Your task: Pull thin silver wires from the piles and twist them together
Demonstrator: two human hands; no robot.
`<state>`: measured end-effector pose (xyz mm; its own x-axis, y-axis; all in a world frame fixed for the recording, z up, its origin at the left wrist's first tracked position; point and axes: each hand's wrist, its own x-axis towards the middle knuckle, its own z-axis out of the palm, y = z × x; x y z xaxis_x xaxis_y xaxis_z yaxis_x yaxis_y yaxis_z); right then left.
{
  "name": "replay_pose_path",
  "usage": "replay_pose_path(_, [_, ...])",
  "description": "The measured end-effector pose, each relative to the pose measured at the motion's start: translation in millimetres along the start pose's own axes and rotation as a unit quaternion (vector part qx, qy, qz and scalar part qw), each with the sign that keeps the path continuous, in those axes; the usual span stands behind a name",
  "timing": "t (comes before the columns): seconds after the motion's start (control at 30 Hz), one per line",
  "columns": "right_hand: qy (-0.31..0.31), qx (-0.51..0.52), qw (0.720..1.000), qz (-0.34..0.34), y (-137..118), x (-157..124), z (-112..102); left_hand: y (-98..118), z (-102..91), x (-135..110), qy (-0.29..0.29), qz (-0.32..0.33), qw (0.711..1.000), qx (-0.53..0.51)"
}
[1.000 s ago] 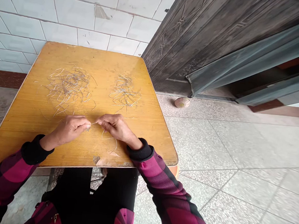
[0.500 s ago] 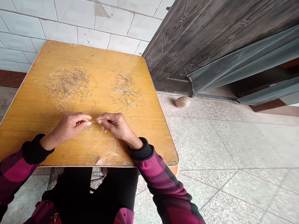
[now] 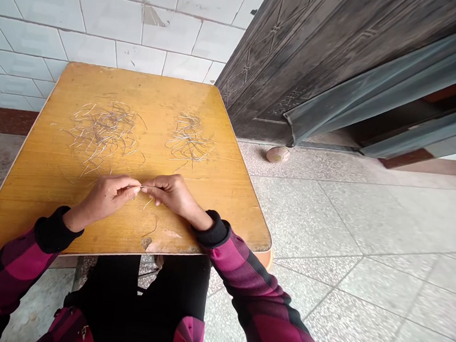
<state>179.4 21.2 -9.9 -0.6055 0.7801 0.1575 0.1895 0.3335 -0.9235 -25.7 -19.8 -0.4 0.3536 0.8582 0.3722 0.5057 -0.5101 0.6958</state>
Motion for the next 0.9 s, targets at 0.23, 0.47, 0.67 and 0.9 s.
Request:
replay_pose_path(0.23, [-0.022,-0.002,1.0,0.013,2,0,4,-4,2.9,-1,0.033,0.083,0.992,0.094])
replay_pose_path(0.47, [0.055,-0.043,0.995,0.069,5,0,-4,-12,-2.5,-1,0.076,0.052,0.982,0.167])
replay_pose_path(0.67, [0.061,0.068,0.99,0.105,2,2,1,-8,-0.4,-2,0.119,0.039,0.981,0.15])
replay_pose_path(0.9, [0.044,0.283,0.942,0.176,1,5,4,-7,1.6,-2,0.13,0.064,0.97,0.195])
